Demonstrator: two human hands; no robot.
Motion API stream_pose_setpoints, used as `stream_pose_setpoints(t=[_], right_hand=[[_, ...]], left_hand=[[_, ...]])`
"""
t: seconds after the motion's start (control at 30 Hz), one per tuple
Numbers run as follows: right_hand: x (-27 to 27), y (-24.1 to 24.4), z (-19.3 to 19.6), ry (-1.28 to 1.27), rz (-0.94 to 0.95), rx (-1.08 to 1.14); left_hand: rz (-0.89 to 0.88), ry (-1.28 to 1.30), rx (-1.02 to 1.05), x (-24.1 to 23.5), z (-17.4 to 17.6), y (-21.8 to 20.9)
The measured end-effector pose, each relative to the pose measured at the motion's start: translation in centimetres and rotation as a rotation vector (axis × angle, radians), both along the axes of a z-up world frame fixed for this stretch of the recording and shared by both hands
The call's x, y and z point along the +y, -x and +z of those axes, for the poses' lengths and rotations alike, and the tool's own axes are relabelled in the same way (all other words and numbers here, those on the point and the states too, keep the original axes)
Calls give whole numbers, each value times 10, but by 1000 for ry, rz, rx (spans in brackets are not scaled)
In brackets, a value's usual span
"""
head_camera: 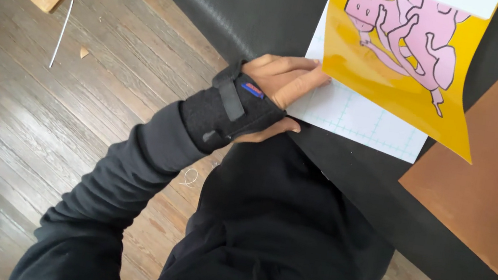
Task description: Trimming a yellow print with a utility knife and adhering it to a white backing board at a workshop table.
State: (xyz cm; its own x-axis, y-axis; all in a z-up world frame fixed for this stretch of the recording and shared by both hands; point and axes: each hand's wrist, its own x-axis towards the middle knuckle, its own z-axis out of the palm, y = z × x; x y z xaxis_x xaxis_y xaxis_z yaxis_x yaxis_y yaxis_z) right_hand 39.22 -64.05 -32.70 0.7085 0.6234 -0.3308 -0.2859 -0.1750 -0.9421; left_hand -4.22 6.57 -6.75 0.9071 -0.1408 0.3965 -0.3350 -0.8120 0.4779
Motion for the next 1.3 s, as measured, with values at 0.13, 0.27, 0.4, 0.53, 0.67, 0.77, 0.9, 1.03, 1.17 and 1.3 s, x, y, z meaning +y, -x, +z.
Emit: stream_pose_setpoints(t=[0.13,0.27,0.4,0.53,0.67,0.77,0.9,1.03,1.17,1.3], right_hand=[[273,153,200,229,19,-171],[376,278,318,448,90,-376],[395,294,319,386,96,-277],[392,301,323,436,153,-301],[396,308,337,944,480,-216],[398,315,340,1061,755,-312],[398,327,321,108,773,-289],[443,341,323,667,758,-155],[473,341,321,235,731,-209],[502,335,329,224,673,-455]], left_hand=[[28,-74,-30,-4,-8,0],[49,-170,-82,-4,-8,1],[87,-106,-54,17,1,6],[204,-85,-39,43,7,8],[237,-66,-84,57,7,8],[197,-63,-151,52,-2,7],[161,12,-162,52,6,9],[159,56,-85,59,8,5],[116,68,-91,78,2,-1],[101,12,-102,87,1,-1]])
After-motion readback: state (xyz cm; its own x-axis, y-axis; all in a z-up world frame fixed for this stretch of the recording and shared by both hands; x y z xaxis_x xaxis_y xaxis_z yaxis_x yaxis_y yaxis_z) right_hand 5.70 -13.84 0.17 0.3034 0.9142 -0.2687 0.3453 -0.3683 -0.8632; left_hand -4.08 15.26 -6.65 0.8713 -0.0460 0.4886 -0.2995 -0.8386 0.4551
